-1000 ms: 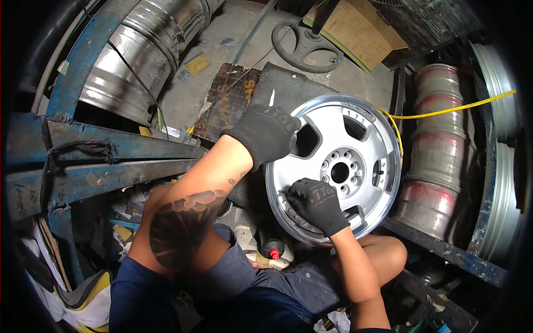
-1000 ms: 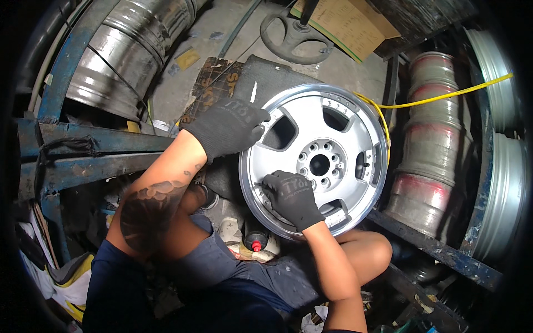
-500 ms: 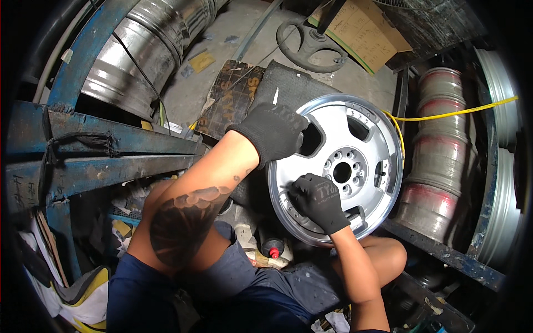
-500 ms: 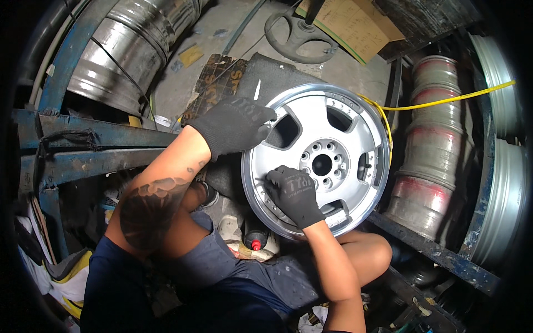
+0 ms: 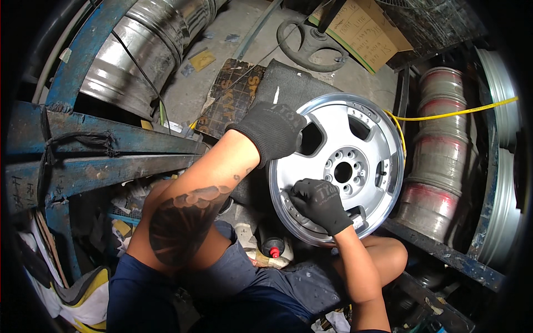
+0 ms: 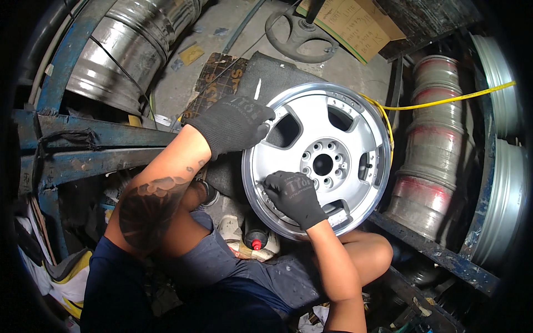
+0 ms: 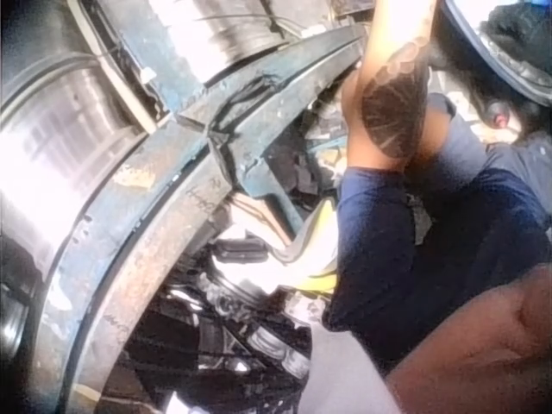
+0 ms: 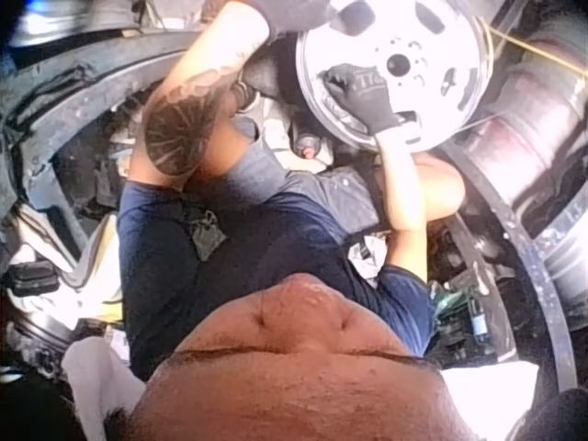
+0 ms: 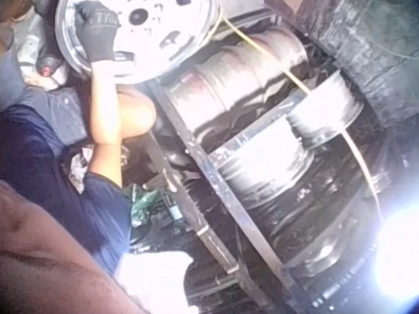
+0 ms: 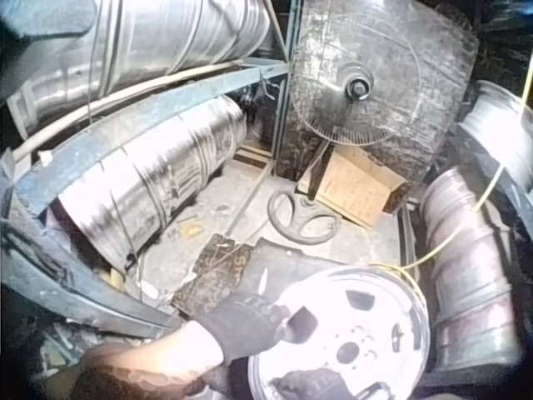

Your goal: The person is cleaning and inspecting a car wheel rim.

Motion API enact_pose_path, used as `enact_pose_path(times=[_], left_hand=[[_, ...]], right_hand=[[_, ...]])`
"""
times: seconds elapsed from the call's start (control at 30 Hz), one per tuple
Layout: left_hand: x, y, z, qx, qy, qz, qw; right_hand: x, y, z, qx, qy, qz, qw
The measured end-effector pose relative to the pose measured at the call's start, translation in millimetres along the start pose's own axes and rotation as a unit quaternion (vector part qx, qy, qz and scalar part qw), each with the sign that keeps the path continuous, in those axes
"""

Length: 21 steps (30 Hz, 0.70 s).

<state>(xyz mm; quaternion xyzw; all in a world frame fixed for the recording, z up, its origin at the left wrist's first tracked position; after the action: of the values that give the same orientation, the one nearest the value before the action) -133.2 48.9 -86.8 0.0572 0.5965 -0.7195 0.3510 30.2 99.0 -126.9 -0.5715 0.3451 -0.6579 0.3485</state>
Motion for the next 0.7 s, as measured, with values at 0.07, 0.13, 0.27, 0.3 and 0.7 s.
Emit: enact_pose_path(times=[0.07, 0.13, 0.27, 0.3, 0.7], left_hand=[[4, -8, 10, 0.001, -0.016, -0.001, 1.0], [4, -7, 11, 0.003, -0.019, 0.005, 1.0], [0, -2, 2, -0.003, 0.0, 0.027, 1.0], [-1, -2, 2, 0.006, -0.008, 0.033, 0.999], [0, -8, 11, -0.002, -0.01, 0.02, 1.0]], right_hand=[[8, 3, -4, 0.034, -0.004, 0.003, 0.999], [6, 6, -5, 0.014, 0.005, 0.0, 1.0], [-2, 5, 0, 0.05, 0.006, 0.018, 0.999], [-2, 5, 0, 0.049, 0.006, 0.017, 0.999], [1, 3, -4, 0.051, 0.008, 0.002, 0.999]])
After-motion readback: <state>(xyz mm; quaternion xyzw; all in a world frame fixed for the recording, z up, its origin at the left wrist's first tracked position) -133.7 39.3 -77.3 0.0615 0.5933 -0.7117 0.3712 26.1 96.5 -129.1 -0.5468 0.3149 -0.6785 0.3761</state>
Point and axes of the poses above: each hand's wrist, its own z-axis away from the middle knuckle, its own y-axis out of the palm, x = y × z, the point moved 7 cm from there along -z, towards the middle knuckle, and after that the axes turned 8 degrees about z, right-handed, at the moved point
